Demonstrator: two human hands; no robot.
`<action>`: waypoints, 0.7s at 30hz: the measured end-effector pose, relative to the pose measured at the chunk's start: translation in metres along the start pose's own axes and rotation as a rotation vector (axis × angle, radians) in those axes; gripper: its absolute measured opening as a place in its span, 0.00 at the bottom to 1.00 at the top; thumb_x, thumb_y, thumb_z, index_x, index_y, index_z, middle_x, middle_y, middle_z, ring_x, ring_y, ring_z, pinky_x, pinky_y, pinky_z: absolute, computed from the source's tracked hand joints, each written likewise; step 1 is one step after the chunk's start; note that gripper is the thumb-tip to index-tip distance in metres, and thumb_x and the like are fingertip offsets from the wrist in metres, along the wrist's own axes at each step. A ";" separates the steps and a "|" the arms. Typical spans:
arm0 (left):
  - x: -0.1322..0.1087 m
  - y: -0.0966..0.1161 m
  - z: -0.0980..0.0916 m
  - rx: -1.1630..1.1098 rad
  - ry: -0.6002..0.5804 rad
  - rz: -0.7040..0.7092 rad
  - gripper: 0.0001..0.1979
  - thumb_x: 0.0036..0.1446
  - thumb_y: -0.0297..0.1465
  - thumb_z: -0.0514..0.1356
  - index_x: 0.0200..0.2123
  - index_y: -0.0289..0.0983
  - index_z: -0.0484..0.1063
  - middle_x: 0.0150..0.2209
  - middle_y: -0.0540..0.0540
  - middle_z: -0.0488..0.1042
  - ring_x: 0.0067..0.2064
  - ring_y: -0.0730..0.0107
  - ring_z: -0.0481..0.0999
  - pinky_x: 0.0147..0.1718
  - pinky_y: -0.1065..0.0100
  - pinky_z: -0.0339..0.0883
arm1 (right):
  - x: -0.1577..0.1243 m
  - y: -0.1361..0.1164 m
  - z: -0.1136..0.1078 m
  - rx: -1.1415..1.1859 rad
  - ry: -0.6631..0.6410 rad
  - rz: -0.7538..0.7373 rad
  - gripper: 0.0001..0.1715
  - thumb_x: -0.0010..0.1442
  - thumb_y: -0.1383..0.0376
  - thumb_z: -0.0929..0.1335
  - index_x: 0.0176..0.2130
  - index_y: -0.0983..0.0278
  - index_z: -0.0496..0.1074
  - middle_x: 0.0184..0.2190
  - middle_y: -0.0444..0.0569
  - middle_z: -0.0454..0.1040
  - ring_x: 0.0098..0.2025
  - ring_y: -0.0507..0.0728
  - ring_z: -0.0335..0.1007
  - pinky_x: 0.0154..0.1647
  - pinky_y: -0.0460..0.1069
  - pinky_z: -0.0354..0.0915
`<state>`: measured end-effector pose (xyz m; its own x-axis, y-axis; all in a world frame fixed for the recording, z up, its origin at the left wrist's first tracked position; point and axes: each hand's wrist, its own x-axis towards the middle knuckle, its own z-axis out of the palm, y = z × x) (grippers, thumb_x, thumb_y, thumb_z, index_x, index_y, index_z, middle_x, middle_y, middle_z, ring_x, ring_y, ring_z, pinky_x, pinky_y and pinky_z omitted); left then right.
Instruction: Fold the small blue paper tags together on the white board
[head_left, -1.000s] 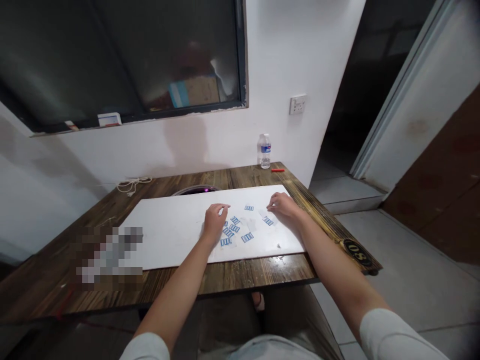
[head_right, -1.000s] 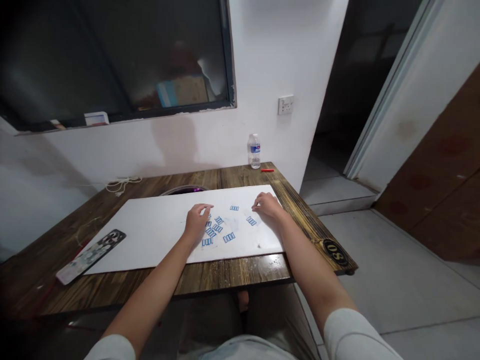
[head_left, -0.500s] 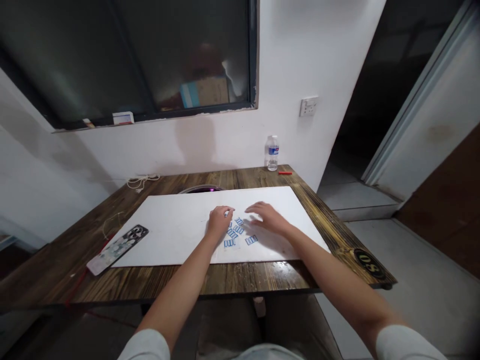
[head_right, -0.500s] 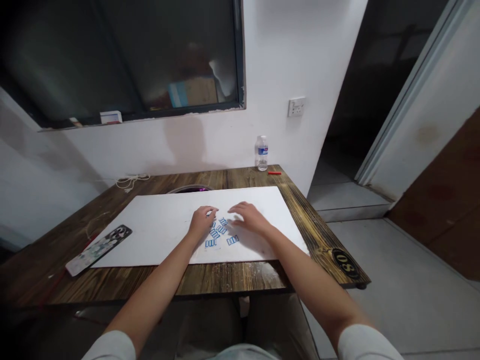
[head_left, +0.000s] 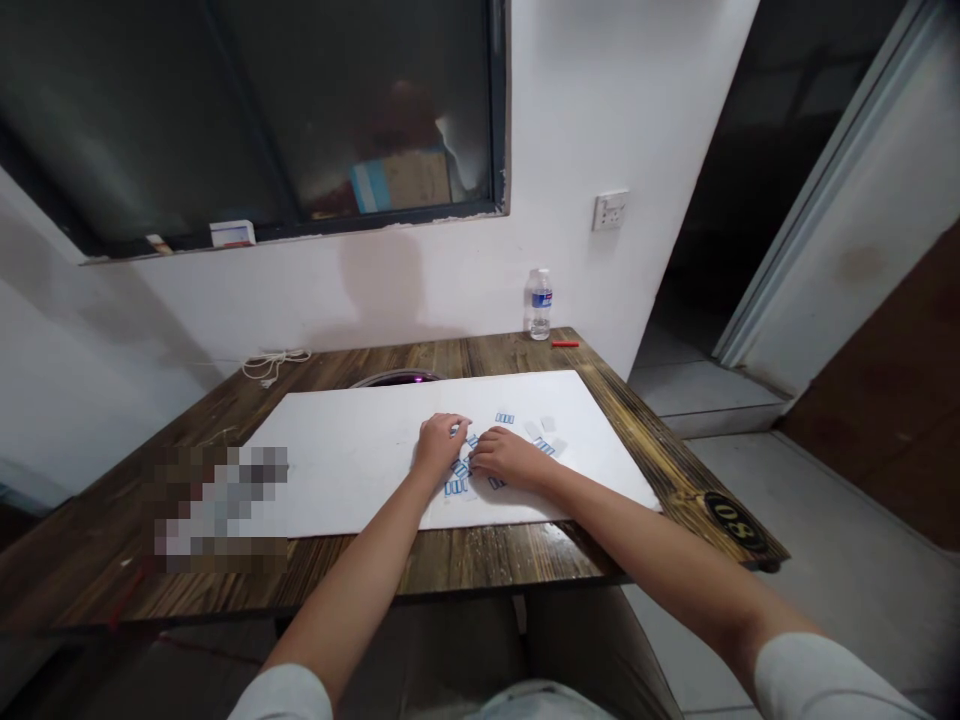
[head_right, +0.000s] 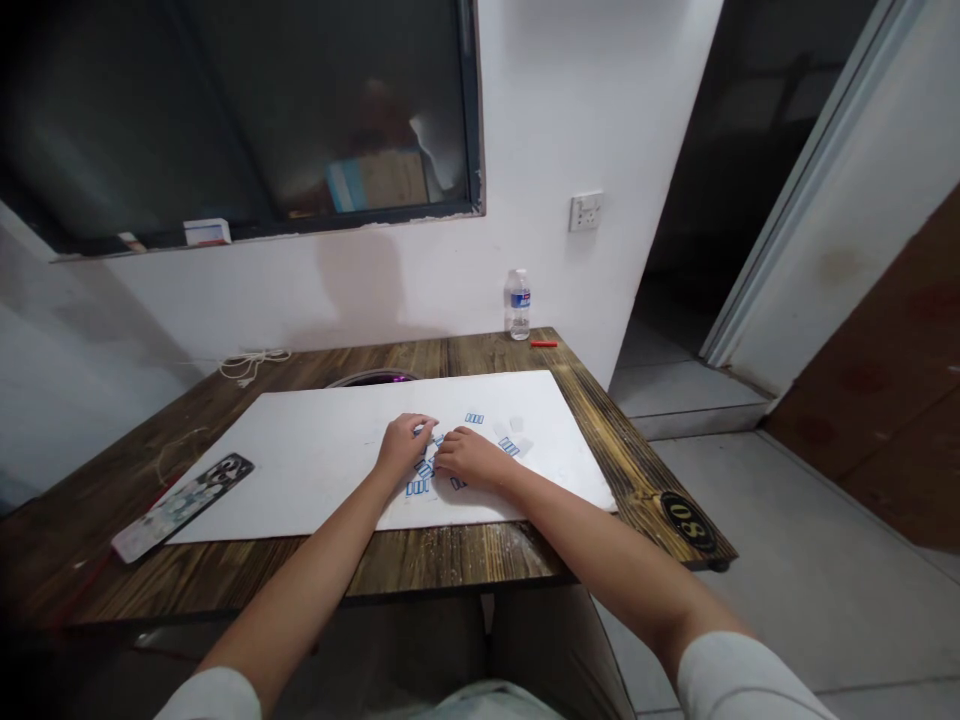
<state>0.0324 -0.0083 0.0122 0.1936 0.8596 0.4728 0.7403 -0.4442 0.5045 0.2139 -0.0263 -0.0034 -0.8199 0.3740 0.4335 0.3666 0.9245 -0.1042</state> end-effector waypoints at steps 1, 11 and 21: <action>0.000 0.000 0.000 -0.006 0.001 0.002 0.11 0.59 0.32 0.56 0.34 0.41 0.80 0.37 0.45 0.81 0.44 0.60 0.76 0.47 0.61 0.66 | 0.001 -0.001 0.001 -0.049 0.003 -0.013 0.12 0.67 0.65 0.63 0.37 0.64 0.75 0.35 0.53 0.78 0.41 0.59 0.67 0.47 0.55 0.58; -0.003 0.004 0.001 -0.282 -0.065 -0.120 0.18 0.60 0.42 0.54 0.34 0.37 0.80 0.29 0.46 0.78 0.32 0.65 0.75 0.33 0.67 0.65 | -0.021 0.016 -0.006 0.026 0.513 0.485 0.17 0.70 0.60 0.60 0.41 0.64 0.74 0.30 0.51 0.78 0.31 0.56 0.72 0.35 0.49 0.63; 0.001 0.000 0.008 -0.661 -0.208 -0.224 0.20 0.49 0.49 0.64 0.29 0.36 0.78 0.24 0.47 0.75 0.26 0.70 0.70 0.27 0.70 0.64 | -0.013 0.011 -0.001 0.069 0.434 0.204 0.12 0.68 0.62 0.63 0.41 0.61 0.75 0.37 0.53 0.79 0.39 0.58 0.74 0.42 0.53 0.68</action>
<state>0.0380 -0.0057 0.0068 0.2496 0.9489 0.1933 0.2459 -0.2552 0.9351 0.2293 -0.0209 -0.0100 -0.4699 0.4969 0.7296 0.4593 0.8434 -0.2787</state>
